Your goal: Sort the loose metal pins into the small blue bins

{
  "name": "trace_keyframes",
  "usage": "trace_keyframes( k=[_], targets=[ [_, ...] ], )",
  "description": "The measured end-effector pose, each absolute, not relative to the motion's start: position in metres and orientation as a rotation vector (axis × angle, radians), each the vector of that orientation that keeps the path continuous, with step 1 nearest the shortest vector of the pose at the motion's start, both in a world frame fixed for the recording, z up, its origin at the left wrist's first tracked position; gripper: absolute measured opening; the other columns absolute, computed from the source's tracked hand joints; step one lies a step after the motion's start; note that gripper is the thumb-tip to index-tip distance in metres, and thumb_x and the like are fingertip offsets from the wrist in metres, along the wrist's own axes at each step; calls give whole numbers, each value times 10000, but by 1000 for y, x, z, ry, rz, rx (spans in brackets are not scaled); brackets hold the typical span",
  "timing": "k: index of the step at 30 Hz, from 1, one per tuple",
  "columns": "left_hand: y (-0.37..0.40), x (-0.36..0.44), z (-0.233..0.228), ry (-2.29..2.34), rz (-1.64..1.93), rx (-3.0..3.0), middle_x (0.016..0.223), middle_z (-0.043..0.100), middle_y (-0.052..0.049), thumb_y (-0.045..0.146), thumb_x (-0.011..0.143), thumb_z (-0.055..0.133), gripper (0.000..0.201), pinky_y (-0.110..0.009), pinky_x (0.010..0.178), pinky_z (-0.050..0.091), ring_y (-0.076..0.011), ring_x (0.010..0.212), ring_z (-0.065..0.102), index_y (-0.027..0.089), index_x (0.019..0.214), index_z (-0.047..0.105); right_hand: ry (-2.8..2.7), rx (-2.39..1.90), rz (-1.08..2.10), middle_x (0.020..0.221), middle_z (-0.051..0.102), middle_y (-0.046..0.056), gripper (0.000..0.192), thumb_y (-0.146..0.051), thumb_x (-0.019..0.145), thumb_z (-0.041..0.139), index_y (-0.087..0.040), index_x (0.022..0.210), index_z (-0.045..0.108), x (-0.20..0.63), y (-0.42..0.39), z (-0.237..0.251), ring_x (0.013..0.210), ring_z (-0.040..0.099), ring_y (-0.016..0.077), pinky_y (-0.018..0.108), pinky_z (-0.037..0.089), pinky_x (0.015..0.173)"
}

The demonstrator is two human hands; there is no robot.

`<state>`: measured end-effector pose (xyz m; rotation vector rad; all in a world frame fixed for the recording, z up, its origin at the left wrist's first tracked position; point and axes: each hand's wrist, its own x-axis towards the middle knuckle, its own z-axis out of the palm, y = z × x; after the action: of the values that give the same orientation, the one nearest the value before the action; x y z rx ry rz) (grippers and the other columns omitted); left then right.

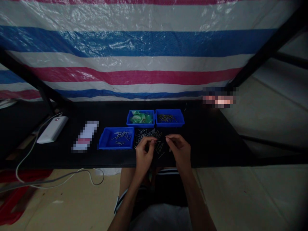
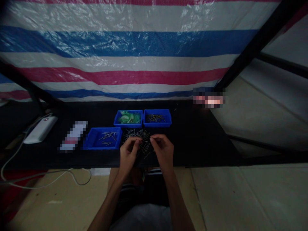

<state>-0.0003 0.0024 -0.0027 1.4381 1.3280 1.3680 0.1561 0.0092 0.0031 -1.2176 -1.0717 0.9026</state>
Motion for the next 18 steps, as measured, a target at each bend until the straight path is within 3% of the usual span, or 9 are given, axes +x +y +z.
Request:
trace_keyframes(
  k=[7,18],
  targets=[
    [4,1,1,1249,1391,1512,942,698,-44,290,983,644,135,-270,757,486,-178,854,650,211,1025,744,-882,-991,1231,812,701,-1,192,-358,861,788,-215,912,669,134,11,6,745,715,161,274,599,662],
    [2,-1,0,1225,1505,1364,905,654,-19,277,945,700,80,-237,665,461,-128,723,587,204,968,722,-1504,-1126,940,818,654,3,54,-252,912,709,-213,875,713,151,12,5,702,599,134,246,469,629]
  ],
)
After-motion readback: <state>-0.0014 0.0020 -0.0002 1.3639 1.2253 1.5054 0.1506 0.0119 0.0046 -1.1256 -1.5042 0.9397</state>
